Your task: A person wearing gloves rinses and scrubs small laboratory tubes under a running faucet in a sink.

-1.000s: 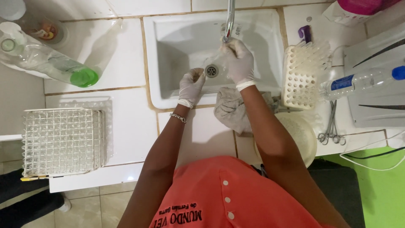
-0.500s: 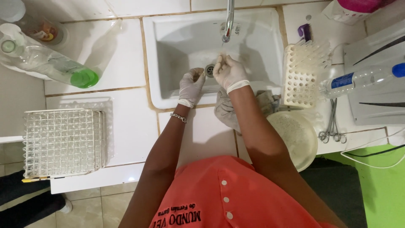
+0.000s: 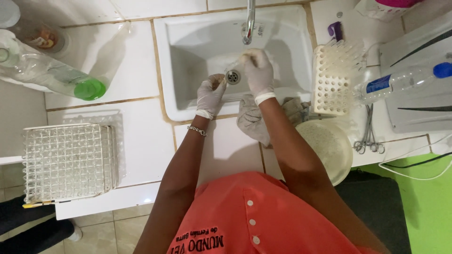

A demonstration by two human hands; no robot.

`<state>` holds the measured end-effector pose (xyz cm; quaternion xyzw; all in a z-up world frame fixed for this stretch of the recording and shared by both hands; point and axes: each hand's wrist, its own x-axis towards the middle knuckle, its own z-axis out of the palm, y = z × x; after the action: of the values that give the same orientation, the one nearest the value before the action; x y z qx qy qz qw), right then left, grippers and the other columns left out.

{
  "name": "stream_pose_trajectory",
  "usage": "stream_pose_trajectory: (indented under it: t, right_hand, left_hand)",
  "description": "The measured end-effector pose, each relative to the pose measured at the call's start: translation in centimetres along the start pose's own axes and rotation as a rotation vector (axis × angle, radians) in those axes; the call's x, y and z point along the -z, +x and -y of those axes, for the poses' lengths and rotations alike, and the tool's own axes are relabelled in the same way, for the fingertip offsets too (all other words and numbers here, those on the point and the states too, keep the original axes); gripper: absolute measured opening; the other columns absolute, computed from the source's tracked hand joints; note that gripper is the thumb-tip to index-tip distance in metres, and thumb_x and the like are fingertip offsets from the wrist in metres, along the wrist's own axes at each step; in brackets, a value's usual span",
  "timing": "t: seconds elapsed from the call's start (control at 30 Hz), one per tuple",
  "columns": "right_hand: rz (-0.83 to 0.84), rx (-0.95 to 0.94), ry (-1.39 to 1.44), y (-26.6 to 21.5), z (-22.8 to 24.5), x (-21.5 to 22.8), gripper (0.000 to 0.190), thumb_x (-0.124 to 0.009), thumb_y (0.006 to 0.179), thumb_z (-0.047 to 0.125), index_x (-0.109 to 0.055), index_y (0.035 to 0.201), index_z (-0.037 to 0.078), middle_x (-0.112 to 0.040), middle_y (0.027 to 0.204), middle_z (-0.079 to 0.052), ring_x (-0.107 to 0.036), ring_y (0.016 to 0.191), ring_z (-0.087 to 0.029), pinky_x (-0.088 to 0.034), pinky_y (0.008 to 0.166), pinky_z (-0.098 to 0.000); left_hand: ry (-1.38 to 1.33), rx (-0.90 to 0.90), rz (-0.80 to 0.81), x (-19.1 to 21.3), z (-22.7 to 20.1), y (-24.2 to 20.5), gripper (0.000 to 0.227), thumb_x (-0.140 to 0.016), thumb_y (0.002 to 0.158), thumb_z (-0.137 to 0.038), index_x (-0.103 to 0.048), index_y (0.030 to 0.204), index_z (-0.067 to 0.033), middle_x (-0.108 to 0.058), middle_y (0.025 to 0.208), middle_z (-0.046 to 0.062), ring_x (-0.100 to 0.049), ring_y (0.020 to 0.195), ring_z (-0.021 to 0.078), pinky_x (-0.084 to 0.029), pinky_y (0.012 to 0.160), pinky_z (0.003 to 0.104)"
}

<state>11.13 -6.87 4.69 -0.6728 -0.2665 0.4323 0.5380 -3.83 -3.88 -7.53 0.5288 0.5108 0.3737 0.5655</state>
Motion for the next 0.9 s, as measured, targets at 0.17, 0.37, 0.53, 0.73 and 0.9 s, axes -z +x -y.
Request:
stream_pose_trajectory:
  t: [0.17, 0.37, 0.53, 0.73, 0.9]
  right_hand:
    - [0.189, 0.268, -0.712, -2.6, 1.1, 0.3, 0.016, -0.069, 0.093, 0.036, -0.07, 0.108, 0.031, -0.073, 0.109, 0.005, -0.069, 0.111, -0.02, -0.052, 0.102, -0.0364]
    - [0.172, 0.478, -0.834, -2.9, -0.7, -0.4, 0.016, -0.069, 0.092, 0.03, -0.068, 0.108, 0.031, -0.073, 0.105, 0.0, -0.069, 0.11, -0.025, -0.053, 0.1, -0.0396]
    - [0.072, 0.604, -1.033, -3.0, -0.4, 0.2, 0.021, -0.059, 0.099, 0.042, -0.063, 0.113, 0.027, -0.07, 0.112, -0.003, -0.069, 0.112, -0.027, -0.053, 0.102, -0.0405]
    - [0.197, 0.44, -1.208, -3.7, 1.8, 2.9, 0.034, -0.052, 0.104, 0.042, -0.069, 0.126, 0.022, -0.07, 0.127, -0.013, -0.064, 0.12, -0.039, -0.049, 0.105, -0.0505]
    - [0.064, 0.59, -1.314, -1.0, -1.7, 6.2, 0.022, -0.051, 0.1, 0.042, -0.066, 0.106, 0.027, -0.07, 0.101, -0.006, -0.068, 0.1, -0.034, -0.055, 0.087, -0.0464]
  left_hand:
    - [-0.054, 0.022, 0.073, 0.1, -1.4, -1.0, 0.035, -0.084, 0.091, -0.027, -0.074, 0.122, -0.0132, -0.076, 0.104, 0.012, -0.071, 0.099, 0.0223, -0.057, 0.092, 0.039]
    - [0.055, 0.048, 0.143, 0.6, -2.4, -1.6, 0.032, -0.077, 0.099, -0.036, -0.076, 0.119, -0.0114, -0.077, 0.104, 0.013, -0.071, 0.098, 0.0212, -0.058, 0.089, 0.041]
    - [0.11, -0.006, 0.149, 0.4, -2.2, -1.3, 0.023, -0.075, 0.097, -0.021, -0.075, 0.117, -0.0092, -0.072, 0.098, 0.01, -0.064, 0.092, 0.018, -0.056, 0.083, 0.038]
    - [0.132, 0.01, 0.149, 0.6, -1.0, -0.5, 0.022, -0.078, 0.096, -0.027, -0.077, 0.115, -0.0168, -0.073, 0.097, 0.005, -0.064, 0.09, 0.0148, -0.055, 0.081, 0.033]
    - [0.143, 0.024, 0.163, 0.5, -0.3, 0.1, 0.022, -0.078, 0.096, -0.029, -0.077, 0.117, -0.0191, -0.073, 0.098, 0.005, -0.065, 0.092, 0.015, -0.055, 0.083, 0.032]
